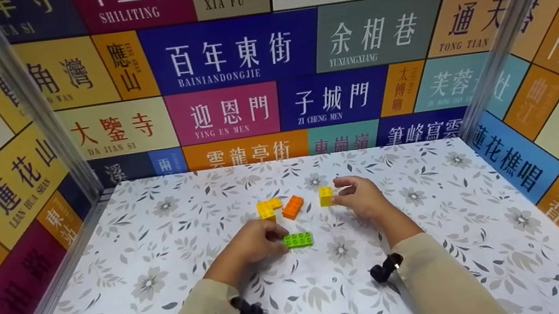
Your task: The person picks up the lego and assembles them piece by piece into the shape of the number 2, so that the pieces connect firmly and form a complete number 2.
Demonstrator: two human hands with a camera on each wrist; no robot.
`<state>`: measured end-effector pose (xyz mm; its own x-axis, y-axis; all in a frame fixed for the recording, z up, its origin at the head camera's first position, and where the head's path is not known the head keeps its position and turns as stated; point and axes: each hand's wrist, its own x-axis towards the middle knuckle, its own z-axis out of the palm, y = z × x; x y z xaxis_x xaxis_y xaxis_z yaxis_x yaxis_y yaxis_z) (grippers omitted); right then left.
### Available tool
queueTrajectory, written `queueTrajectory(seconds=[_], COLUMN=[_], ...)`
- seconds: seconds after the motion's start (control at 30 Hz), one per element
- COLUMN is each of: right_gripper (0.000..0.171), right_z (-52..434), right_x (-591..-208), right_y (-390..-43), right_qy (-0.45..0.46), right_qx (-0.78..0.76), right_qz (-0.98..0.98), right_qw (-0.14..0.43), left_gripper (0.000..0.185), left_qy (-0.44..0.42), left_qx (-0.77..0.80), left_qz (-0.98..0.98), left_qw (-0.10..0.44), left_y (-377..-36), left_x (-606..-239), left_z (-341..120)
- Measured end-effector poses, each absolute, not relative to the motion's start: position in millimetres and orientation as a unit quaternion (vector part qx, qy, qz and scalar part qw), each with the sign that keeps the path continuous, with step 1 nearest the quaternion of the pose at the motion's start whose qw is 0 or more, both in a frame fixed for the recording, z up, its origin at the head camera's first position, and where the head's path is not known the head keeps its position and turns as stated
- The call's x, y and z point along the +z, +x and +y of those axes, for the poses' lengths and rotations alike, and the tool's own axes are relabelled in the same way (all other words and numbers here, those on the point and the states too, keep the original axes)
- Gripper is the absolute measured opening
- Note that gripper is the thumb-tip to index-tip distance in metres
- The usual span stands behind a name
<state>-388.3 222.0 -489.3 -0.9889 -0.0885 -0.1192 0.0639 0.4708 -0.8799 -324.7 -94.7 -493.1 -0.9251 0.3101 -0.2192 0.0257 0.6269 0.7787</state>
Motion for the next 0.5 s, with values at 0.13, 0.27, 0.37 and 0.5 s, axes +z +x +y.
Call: queueTrajectory(seconds=[0.13,0.27,0.37,0.5], right_gripper=[0.065,0.065,0.062,0.054], right_z=[221.2,217.3,213.5,210.8], right_x=[-492.8,-498.2,-502.2,-505.1], right_y=[-392.4,-397.6,-402.0,-404.1], right_qy=[-0.005,-0.02,-0.024,-0.023], right_qx=[-0.518,-0.515,-0.505,-0.492], right_qz=[0.851,0.852,0.859,0.868], right_qw=[0.089,0.088,0.078,0.066], left_gripper=[0.027,0.027,0.027,0.027], left_qy=[0.099,0.101,0.102,0.102], left_qx=[0.424,0.421,0.417,0.418], left_qz=[0.884,0.885,0.887,0.888], left_qw=[0.168,0.17,0.17,0.164], left_y=[-324.5,-325.0,-325.3,-324.5], left_x=[-493.9,-494.7,-494.8,-495.0], left_z=[-96.0,-96.5,-96.2,-95.0])
